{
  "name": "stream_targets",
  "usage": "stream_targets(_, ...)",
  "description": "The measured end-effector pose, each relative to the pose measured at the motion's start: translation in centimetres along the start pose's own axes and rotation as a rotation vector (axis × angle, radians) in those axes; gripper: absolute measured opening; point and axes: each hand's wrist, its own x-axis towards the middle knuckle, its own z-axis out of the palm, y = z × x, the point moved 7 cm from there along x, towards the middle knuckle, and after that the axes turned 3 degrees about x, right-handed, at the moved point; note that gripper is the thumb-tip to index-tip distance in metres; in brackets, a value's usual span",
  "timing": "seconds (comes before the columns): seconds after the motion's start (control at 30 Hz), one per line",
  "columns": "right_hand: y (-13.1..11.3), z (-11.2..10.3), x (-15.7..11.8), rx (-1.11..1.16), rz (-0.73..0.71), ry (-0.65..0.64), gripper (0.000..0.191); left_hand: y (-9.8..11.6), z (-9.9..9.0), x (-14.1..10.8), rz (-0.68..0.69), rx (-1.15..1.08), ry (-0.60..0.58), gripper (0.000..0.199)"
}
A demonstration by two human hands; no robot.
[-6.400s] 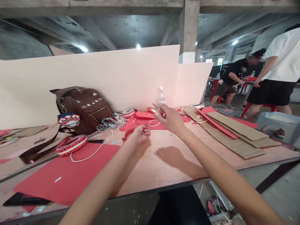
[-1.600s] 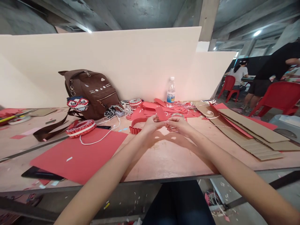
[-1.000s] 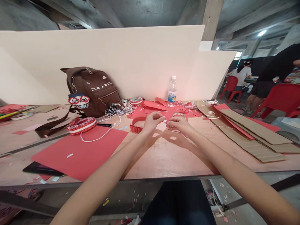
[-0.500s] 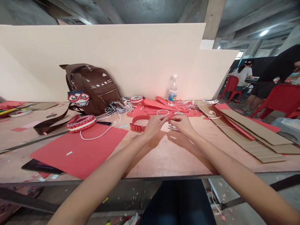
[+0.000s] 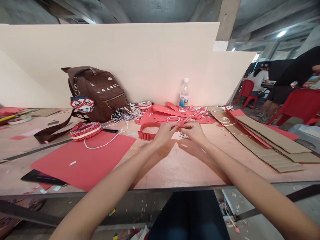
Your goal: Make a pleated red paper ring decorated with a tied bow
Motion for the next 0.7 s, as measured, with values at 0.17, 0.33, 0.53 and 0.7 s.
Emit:
stream_targets(0.17,0.0,0.0,0.3,0.011,-0.028,-0.026,0.015,-0.1,-0.2,0.3,-0.042,-0.099,-0.045,0.021)
stream_targets(0.33,0.3,0.1,0.4,0.039,-0.005,-0.039,0.016,-0.4,-0.2,0.2,-0.090,-0.141,-0.070,0.017)
stream_targets(0.53,0.4,0.3,0.6,0.035,-0.011,-0.045,0.015,-1.1,-0.1,0.0,-0.117,-0.147,-0.001,0.019)
stream_targets(0.7,0.8,0.3,0.7,0.076,0.014,-0.058,0.012,-1.1,-0.2,0.2,-0.128,-0.230,-0.013,0.022)
